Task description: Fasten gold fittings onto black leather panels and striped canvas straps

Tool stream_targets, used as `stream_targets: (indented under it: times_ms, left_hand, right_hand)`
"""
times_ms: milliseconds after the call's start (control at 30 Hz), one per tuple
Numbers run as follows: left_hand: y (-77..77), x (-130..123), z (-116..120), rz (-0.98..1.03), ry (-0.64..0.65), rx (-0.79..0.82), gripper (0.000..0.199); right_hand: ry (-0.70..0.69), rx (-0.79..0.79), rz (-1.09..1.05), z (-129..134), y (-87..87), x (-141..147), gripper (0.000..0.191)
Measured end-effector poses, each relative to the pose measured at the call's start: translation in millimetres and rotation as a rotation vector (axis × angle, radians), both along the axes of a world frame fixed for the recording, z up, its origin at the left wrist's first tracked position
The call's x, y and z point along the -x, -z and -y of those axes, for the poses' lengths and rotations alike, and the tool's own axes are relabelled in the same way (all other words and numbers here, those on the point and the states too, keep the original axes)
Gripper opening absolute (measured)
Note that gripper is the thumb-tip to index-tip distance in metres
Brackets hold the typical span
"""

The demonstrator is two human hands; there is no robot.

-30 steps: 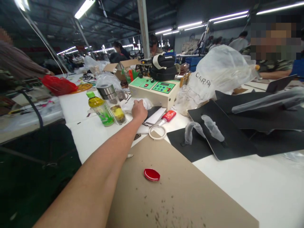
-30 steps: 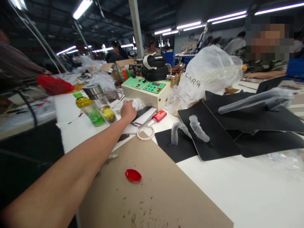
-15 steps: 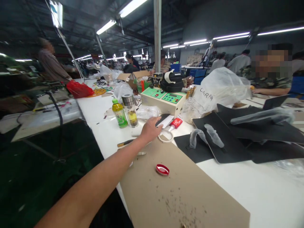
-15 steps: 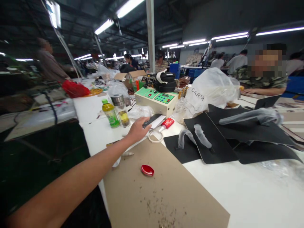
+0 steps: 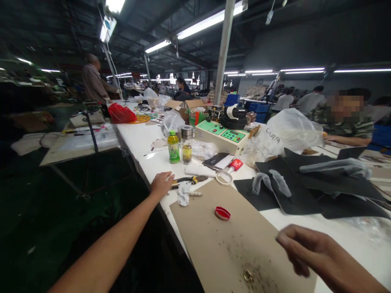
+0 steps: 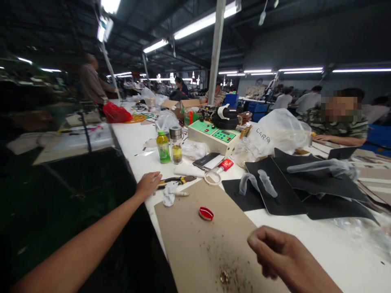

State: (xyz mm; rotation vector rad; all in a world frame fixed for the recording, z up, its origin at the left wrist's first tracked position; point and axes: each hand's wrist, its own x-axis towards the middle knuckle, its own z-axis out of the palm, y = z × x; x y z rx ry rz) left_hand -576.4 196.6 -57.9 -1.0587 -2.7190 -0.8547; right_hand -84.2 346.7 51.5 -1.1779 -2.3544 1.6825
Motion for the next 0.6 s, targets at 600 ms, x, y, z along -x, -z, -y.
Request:
stream_targets:
  times_ms: [600]
  left_hand:
    - [13.4,-14.2,-12.9,-0.140,-0.066,0.066,0.046]
  right_hand:
    - [-0.136,-0.034,-0.111,-32.2,40.2,98.7,0.047]
